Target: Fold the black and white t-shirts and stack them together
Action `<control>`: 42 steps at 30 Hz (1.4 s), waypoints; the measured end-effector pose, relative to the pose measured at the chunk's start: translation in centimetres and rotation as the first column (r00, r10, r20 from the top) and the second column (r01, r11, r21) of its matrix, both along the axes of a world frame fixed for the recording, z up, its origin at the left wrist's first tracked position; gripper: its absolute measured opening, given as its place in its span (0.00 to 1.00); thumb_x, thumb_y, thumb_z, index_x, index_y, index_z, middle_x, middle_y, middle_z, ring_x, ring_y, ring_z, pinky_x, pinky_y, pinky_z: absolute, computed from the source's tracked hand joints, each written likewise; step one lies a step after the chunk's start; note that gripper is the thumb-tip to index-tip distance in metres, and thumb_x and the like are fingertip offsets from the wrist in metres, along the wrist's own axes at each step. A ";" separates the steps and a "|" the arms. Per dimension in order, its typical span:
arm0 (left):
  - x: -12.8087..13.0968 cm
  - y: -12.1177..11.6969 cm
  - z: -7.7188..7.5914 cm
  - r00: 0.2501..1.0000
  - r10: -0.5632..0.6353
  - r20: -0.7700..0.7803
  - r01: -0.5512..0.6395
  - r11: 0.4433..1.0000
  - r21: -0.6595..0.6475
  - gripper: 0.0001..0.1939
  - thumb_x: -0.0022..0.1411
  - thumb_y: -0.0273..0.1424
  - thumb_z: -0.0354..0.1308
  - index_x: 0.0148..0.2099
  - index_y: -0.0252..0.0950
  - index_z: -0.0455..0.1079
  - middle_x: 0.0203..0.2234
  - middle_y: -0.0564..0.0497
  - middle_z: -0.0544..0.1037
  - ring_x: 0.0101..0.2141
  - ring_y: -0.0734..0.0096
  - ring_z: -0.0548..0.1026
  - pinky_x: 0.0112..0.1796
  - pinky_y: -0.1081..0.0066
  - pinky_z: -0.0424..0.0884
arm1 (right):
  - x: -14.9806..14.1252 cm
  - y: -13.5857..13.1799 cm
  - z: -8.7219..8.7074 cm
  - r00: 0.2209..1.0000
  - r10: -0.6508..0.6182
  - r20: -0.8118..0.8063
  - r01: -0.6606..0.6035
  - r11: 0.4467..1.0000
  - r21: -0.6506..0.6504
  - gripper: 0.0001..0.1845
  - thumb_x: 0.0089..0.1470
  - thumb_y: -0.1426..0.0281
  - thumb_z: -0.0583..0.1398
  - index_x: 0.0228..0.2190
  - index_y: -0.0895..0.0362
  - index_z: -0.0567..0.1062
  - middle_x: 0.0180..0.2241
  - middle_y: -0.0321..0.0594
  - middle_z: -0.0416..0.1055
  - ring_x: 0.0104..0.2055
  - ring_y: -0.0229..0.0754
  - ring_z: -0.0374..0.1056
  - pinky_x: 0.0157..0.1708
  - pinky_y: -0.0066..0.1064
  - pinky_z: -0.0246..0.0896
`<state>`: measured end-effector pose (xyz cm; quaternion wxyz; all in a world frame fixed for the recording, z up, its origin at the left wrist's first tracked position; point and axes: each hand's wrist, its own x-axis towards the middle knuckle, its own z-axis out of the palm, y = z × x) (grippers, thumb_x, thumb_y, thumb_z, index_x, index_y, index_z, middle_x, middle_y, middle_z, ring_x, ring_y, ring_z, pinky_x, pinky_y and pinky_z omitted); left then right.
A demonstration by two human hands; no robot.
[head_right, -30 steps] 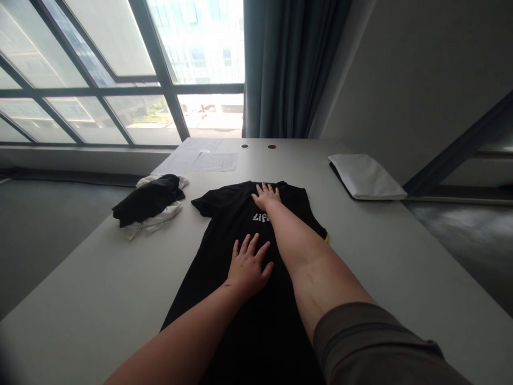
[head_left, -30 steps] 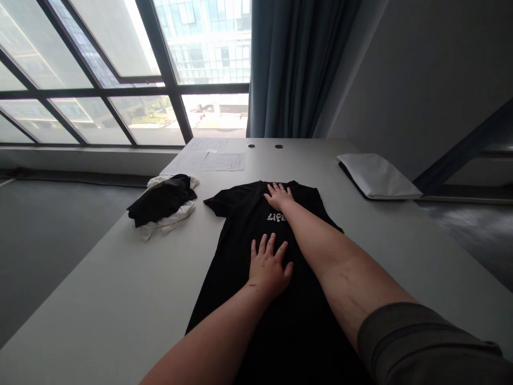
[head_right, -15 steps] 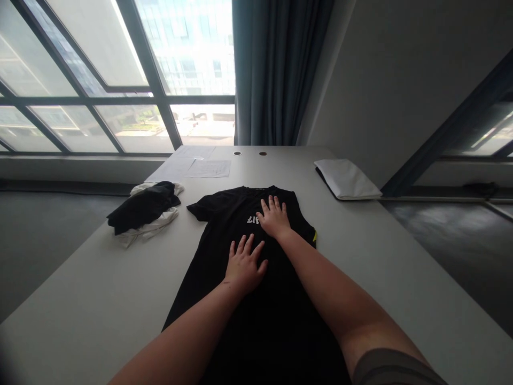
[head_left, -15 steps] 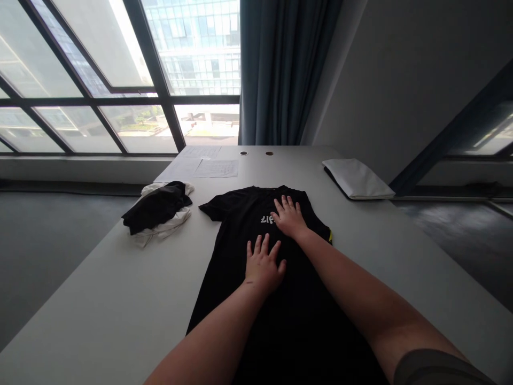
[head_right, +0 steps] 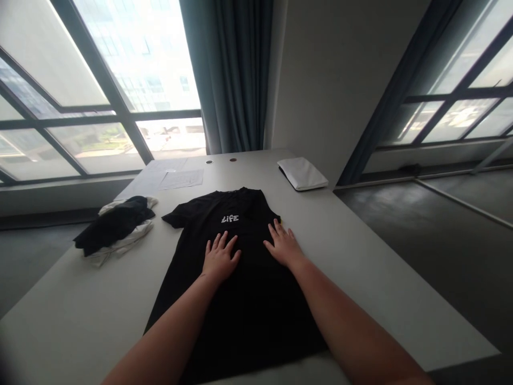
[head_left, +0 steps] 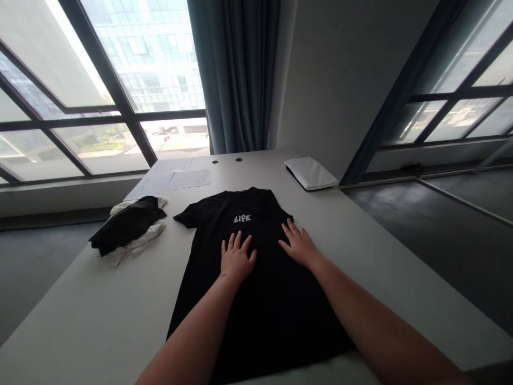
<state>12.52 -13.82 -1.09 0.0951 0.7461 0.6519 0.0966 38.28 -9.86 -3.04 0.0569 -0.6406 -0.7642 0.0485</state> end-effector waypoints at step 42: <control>6.5 12.7 0.5 0.991 0.082 0.103 -0.099 0.980 0.173 0.24 0.71 0.37 0.47 0.65 0.38 0.66 0.65 0.42 0.68 0.64 0.55 0.66 0.65 0.53 0.62 | 1.6 1.9 1.4 0.949 0.006 -0.317 0.037 0.991 0.130 0.29 0.61 0.70 0.60 0.63 0.53 0.70 0.64 0.45 0.66 0.65 0.50 0.62 0.69 0.49 0.46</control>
